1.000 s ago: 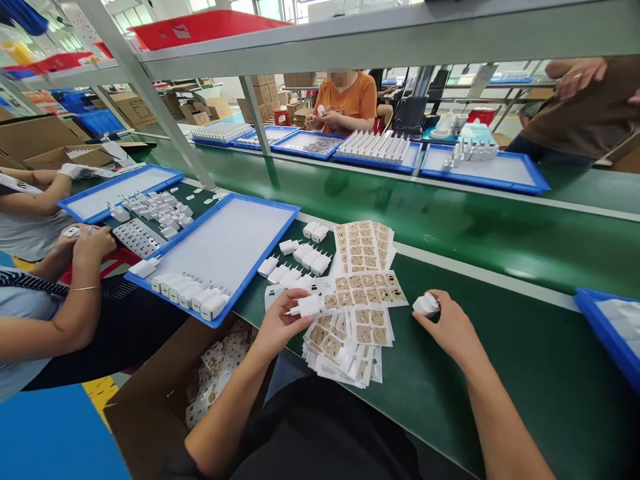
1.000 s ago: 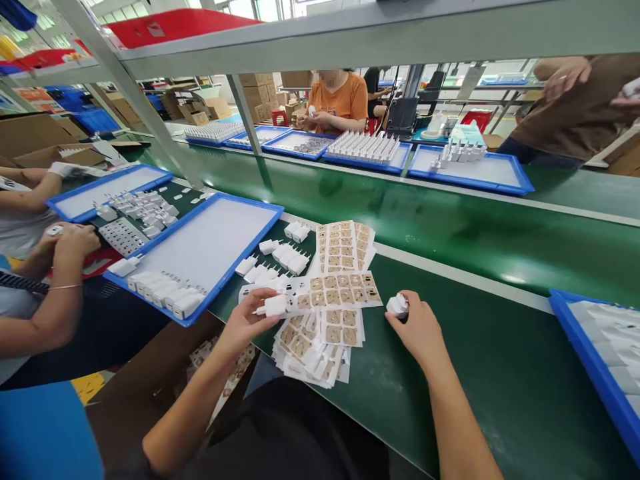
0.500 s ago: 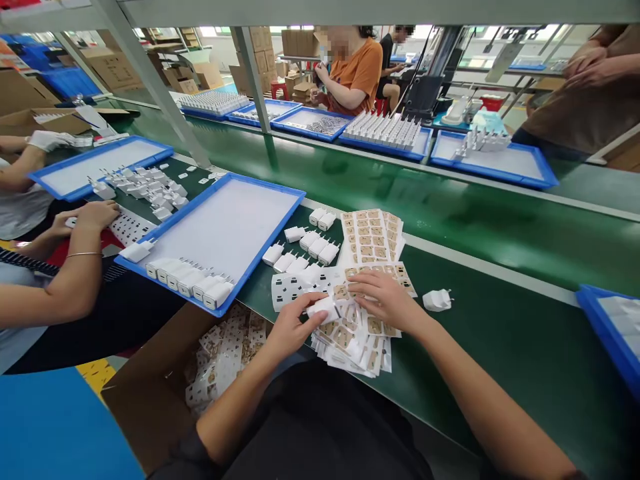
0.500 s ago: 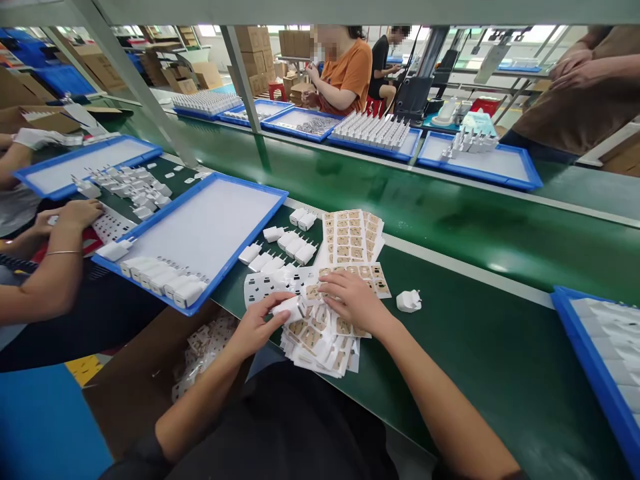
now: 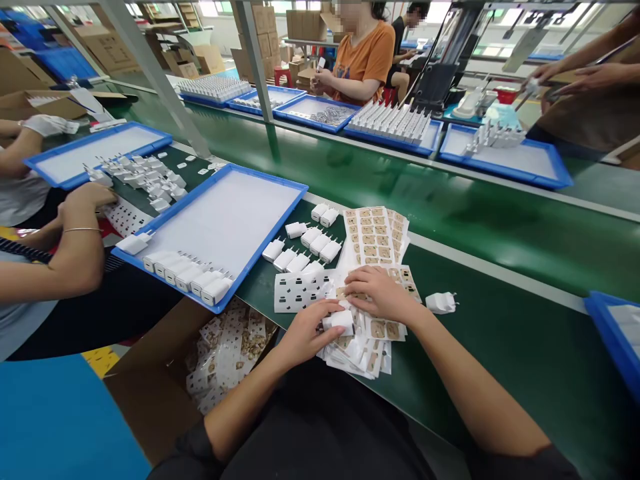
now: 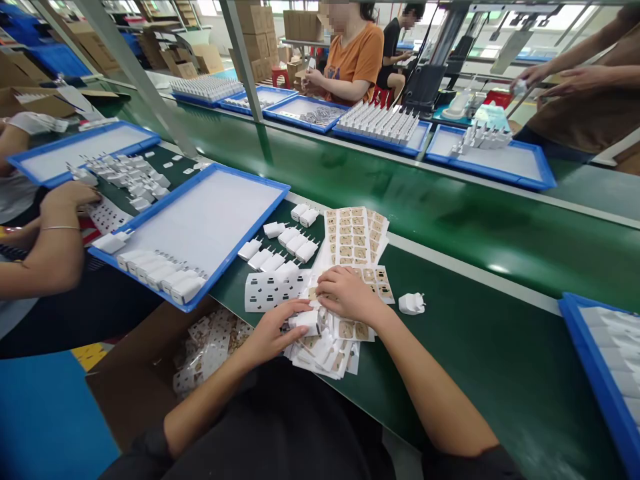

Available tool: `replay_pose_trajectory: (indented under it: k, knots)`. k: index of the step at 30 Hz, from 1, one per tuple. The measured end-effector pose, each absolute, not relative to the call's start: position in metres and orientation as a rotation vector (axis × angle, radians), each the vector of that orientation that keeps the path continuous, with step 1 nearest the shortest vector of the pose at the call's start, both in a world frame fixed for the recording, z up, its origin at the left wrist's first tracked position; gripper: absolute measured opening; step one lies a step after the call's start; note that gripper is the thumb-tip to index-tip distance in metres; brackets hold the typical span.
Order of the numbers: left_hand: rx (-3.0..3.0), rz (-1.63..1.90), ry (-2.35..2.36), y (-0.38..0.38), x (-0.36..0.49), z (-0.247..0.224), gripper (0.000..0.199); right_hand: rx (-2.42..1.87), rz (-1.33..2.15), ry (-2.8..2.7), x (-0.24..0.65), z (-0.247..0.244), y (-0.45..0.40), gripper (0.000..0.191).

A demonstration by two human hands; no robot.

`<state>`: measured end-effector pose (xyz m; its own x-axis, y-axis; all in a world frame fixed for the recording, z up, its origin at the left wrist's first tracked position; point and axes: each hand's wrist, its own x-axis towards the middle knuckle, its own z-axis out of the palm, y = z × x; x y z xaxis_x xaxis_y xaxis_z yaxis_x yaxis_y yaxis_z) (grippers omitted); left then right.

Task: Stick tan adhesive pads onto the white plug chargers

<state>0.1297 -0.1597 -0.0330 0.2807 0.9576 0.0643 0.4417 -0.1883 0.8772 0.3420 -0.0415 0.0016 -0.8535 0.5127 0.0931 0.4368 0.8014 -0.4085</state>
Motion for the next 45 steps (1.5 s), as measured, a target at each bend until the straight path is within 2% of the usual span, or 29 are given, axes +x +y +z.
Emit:
replay_pose_trajectory:
  k: [9,15,19,22,24,28,34,40,45]
  knots:
    - [1.918,0.81,1.23,-0.162,0.136,-0.031,0.037,-0.9,0.591,-2.703,0.334,-0.004,-0.052,0.011]
    - [1.907,0.812,1.223,-0.162,0.135,-0.031,0.038,-1.076,0.858,-2.164,0.325,-0.011,-0.051,0.016]
    - [1.634,0.948,1.254,-0.162,0.134,-0.033,0.038,-1.058,1.04,-1.944,0.329,-0.006,-0.052,0.022]
    - [1.264,1.165,1.173,-0.159,0.131,-0.033,0.041,-0.861,1.38,-1.724,0.334,0.005,-0.059,0.018]
    - [1.066,1.31,1.051,-0.157,0.131,-0.033,0.044,-0.738,1.476,-1.623,0.336,0.015,-0.065,0.012]
    - [0.828,1.438,0.87,-0.154,0.135,-0.03,0.046,-0.558,1.424,-1.623,0.339,0.029,-0.074,0.003]
    - [0.881,1.51,0.914,-0.156,0.143,-0.027,0.059,-0.502,1.335,-1.708,0.337,0.035,-0.083,0.008]
    - [1.154,1.652,0.866,-0.152,0.145,-0.02,0.046,-0.66,1.436,-1.629,0.328,0.038,-0.093,0.008]
    - [1.19,1.682,0.87,-0.152,0.15,-0.017,0.044,-0.73,1.498,-1.635,0.326,0.042,-0.1,0.013]
